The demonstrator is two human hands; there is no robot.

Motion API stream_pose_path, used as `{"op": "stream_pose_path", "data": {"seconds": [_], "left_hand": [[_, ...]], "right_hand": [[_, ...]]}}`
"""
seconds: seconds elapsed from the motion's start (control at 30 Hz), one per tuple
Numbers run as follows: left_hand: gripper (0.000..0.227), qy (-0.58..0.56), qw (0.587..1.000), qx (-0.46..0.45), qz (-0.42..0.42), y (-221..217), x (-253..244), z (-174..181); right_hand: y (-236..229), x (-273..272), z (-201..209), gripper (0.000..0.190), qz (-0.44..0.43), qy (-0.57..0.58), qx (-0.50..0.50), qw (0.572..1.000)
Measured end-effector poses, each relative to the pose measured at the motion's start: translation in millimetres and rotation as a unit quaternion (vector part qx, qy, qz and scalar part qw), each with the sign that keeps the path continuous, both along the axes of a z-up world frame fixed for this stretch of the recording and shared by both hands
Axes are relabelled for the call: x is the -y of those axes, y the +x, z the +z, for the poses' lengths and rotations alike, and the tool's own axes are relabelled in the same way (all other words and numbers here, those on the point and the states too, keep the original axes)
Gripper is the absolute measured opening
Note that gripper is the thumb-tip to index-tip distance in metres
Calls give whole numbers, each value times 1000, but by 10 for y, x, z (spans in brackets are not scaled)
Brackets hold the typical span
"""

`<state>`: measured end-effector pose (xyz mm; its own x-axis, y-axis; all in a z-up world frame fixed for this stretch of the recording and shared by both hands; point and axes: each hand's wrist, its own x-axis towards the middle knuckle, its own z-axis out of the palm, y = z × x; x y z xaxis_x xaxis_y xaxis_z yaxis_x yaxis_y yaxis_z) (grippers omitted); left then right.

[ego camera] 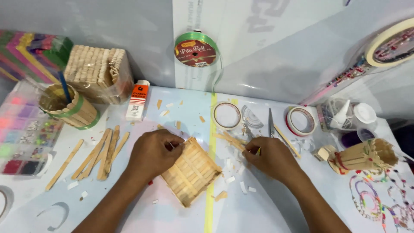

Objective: Assembling a small box using popsicle sticks, double-sided tape, and scissors.

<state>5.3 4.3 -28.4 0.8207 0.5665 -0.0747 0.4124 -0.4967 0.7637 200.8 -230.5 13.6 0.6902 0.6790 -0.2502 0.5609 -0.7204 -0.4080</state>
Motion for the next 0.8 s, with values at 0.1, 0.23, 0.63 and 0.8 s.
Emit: {"op": "stream_pose_path", "data": {"seconds": [0.1,0.23,0.63,0.8], "left_hand": [[14,16,1000,23,-7,4,-12,-55],[13,38,996,74,-18,48,3,-207],[19,236,964,83,-87,219,162,-487],[21,246,959,109,-88,252,206,-534]], "right_hand": [[-39,67,-88,18,-5,-7,-18,1000],[-93,104,-232,17,-10,57,-46,997],[-108,-161,-352,14,0,127,59,990],[-443,-906,100,22,165,126,60,976]]}}
